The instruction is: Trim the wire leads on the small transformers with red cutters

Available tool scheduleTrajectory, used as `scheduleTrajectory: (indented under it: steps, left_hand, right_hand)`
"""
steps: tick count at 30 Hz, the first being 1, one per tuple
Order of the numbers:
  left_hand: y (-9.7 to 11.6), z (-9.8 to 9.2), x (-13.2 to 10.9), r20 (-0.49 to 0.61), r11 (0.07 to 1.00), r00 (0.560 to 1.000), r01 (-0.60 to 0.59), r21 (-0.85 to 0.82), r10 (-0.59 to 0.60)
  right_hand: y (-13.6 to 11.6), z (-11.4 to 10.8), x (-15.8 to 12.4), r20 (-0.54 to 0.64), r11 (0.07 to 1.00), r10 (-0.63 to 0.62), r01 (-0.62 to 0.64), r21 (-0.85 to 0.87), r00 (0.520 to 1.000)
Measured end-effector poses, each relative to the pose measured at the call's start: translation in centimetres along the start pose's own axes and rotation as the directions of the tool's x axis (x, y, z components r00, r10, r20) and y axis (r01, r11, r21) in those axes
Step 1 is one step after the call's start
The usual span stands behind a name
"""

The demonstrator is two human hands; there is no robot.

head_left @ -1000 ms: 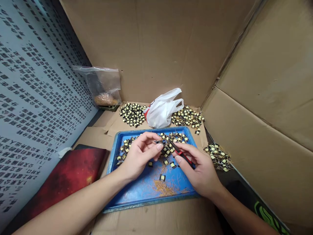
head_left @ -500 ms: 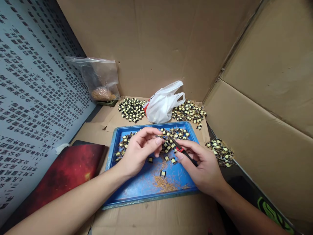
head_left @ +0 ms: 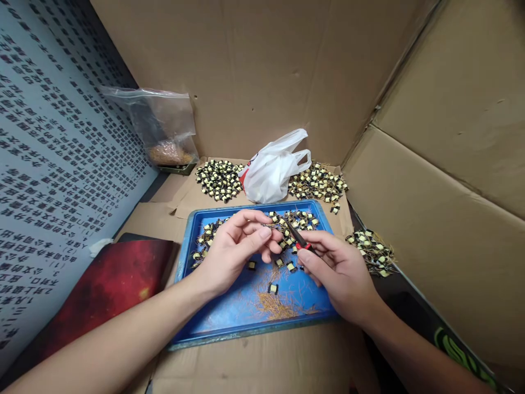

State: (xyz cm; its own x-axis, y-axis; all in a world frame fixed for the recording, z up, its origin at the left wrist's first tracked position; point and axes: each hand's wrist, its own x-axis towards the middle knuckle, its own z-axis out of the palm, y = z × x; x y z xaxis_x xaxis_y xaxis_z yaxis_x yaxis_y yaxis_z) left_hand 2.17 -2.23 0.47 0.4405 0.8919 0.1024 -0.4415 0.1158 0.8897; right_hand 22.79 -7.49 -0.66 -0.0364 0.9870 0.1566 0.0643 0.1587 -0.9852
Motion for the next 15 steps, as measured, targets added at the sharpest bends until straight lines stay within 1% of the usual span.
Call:
scheduleTrajectory:
  steps: [3, 7, 10, 12, 14, 15]
  left_hand:
    - [0.1, 0.0, 0.0, -0.007, 1.0, 1.0, -0.015, 0.005, 0.015]
    - [0.2, 0.0, -0.1, 0.009, 0.999, 1.0, -0.026, 0.032, 0.026]
    - [0.5, 0.1, -0.3, 0.007, 0.998, 0.999, -0.035, 0.045, 0.035]
    - [0.8, 0.1, -0.3, -0.006, 0.998, 0.999, -0.039, 0.039, 0.04]
    - [1.0, 0.1, -0.2, -0.037, 0.999, 0.998, -0.046, 0.027, 0.047]
    - [1.1, 0.1, -0.1, -0.057, 0.998, 0.997, -0.052, 0.024, 0.053]
  right_hand:
    - [-0.3, 0.0, 0.0, -0.006, 1.0, -0.008, 0.008, -0.013, 1.0]
    - [-0.4, 0.0, -0.4, -0.006, 0.999, -0.027, 0.027, -0.038, 1.0]
    - [-0.2, 0.0, -0.4, -0.004, 1.0, -0.016, 0.016, -0.016, 1.0]
    - [0.1, -0.2, 0.0, -0.049, 0.999, 0.008, -0.006, 0.044, 0.999]
    - [0.4, -0.5, 0.6, -0.157, 0.992, 0.026, -0.007, 0.124, 0.987]
    - [0.6, -0.7, 0.9, -0.199, 0.991, 0.016, 0.011, 0.132, 0.98]
